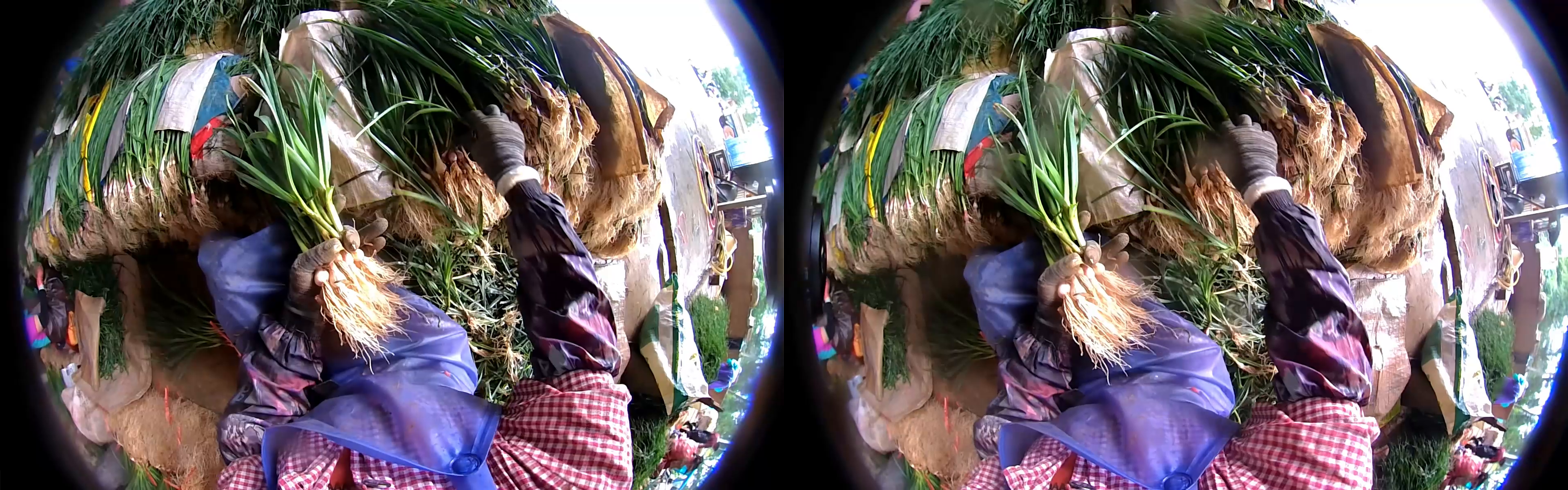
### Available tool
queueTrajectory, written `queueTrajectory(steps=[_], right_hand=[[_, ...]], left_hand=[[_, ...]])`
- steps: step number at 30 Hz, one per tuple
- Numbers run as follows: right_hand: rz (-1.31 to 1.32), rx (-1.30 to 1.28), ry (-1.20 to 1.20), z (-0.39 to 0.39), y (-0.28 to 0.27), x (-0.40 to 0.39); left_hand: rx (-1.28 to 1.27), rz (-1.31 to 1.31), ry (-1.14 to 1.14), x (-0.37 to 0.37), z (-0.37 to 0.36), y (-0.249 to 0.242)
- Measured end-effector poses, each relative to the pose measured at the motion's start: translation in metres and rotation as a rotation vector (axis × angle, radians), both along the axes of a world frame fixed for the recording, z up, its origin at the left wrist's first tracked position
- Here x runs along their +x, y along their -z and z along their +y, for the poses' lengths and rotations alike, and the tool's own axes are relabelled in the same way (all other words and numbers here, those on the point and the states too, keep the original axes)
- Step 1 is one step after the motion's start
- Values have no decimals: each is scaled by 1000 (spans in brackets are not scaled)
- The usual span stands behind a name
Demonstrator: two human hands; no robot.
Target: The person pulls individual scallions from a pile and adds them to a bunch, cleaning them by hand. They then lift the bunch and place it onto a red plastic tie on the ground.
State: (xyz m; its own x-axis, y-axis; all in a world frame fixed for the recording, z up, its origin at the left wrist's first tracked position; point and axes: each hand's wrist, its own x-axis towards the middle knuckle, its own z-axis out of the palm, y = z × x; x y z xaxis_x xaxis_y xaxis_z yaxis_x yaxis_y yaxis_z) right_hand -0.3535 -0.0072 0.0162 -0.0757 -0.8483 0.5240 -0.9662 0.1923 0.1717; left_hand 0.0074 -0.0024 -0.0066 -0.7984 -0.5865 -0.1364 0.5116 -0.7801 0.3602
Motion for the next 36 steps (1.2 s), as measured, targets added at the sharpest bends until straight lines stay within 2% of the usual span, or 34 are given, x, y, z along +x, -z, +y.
queueTrajectory(steps=[3,4,5,6,7,8,10,11,13,15,18,19,20,21,22,24,25,27,29,31,32,33,35,36], right_hand=[[-97,330,-54,4,4,-3],[-101,368,-141,23,-13,19],[16,329,-294,47,-9,29],[-59,665,-263,67,-8,37],[-216,501,-365,96,10,40],[-61,698,-315,114,8,51],[-101,1160,-75,134,-3,72],[132,1168,-372,154,14,72],[-93,1243,-543,212,83,70],[-585,1120,-438,244,124,58],[-62,1352,-199,157,24,89],[-127,920,-72,144,17,86],[-399,406,-109,127,-3,87],[-496,287,-81,107,-7,86],[-546,291,-36,89,-17,94],[-322,498,-73,80,-9,114],[-132,602,-92,96,43,112],[35,1135,-148,140,112,110],[-141,1262,-291,197,134,100],[-379,1577,-160,169,71,109],[-343,1566,-104,142,32,115],[-582,1199,25,131,12,110],[-330,307,46,99,-9,99],[-187,265,151,76,-31,98]], left_hand=[[-50,28,-37,-3,-3,-6],[-60,40,-54,-6,-3,-8],[-68,52,-64,-7,-1,-9],[-51,69,-59,-8,0,-12],[-33,85,-53,-9,2,-15],[-7,79,-57,-9,3,-18],[39,68,-69,-9,4,-20],[62,72,-53,-8,3,-17],[58,93,-65,-7,4,-18],[60,104,-76,-7,4,-19],[60,77,-77,-4,5,-16],[55,79,-67,-4,4,-11],[45,93,-58,-6,3,-8],[46,94,-53,-8,3,-9],[47,91,-53,-8,3,-11],[105,74,-36,-4,2,-11],[167,66,-19,-1,1,-8],[147,99,-30,-1,2,-5],[83,118,-59,-2,3,-9],[-10,129,-71,-6,1,-10],[43,111,-40,-3,3,-11],[91,97,-6,0,3,-12],[137,171,52,-5,0,-15],[133,116,51,-7,1,-13]])
